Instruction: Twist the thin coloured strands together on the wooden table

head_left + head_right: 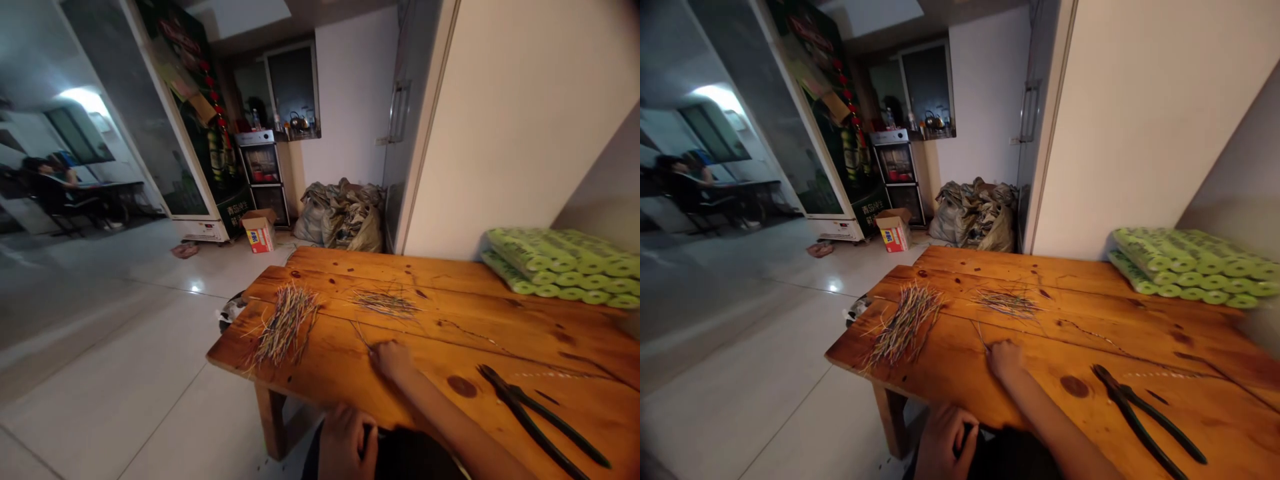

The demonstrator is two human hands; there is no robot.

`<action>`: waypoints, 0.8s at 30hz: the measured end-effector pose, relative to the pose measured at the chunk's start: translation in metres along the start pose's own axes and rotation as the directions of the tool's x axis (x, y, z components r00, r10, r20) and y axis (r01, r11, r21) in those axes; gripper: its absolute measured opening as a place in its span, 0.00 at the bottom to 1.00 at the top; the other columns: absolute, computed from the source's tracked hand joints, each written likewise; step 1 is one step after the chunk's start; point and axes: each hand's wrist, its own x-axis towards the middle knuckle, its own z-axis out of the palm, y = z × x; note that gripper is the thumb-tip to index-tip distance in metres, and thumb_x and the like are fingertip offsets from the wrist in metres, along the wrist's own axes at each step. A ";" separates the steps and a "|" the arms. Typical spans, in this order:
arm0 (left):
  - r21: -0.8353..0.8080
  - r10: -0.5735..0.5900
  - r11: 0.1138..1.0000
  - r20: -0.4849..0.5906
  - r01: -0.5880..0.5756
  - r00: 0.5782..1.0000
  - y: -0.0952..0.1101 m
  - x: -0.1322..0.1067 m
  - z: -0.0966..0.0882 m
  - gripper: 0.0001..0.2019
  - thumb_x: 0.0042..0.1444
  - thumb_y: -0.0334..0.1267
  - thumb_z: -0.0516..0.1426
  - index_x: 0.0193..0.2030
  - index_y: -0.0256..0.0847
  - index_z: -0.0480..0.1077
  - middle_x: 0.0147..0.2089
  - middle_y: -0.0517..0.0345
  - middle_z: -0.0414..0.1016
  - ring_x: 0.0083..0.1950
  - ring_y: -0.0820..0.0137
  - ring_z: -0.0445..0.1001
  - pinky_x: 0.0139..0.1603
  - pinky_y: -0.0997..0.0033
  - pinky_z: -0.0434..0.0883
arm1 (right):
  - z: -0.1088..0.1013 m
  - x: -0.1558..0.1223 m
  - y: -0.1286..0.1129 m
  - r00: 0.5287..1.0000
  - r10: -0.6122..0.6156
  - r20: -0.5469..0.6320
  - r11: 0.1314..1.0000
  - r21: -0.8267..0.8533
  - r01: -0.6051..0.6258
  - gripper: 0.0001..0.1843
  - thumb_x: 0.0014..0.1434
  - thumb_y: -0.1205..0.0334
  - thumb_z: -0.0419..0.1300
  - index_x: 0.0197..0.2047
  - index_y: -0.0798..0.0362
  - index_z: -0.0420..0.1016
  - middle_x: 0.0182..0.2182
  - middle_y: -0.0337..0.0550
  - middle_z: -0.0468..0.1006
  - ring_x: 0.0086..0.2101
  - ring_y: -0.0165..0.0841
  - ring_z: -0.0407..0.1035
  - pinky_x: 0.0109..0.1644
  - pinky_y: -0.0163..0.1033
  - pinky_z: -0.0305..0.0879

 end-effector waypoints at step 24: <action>-0.037 -0.078 0.996 0.005 0.078 0.997 0.017 0.010 0.008 0.06 0.39 0.26 0.57 0.23 0.42 0.69 0.25 0.56 0.74 0.31 0.64 0.69 0.33 0.64 0.59 | 0.010 0.047 0.052 0.964 0.267 0.001 0.935 0.241 -0.260 0.19 0.61 0.53 0.51 0.48 0.57 0.67 0.44 0.47 0.73 0.41 0.36 0.69 0.46 0.49 0.64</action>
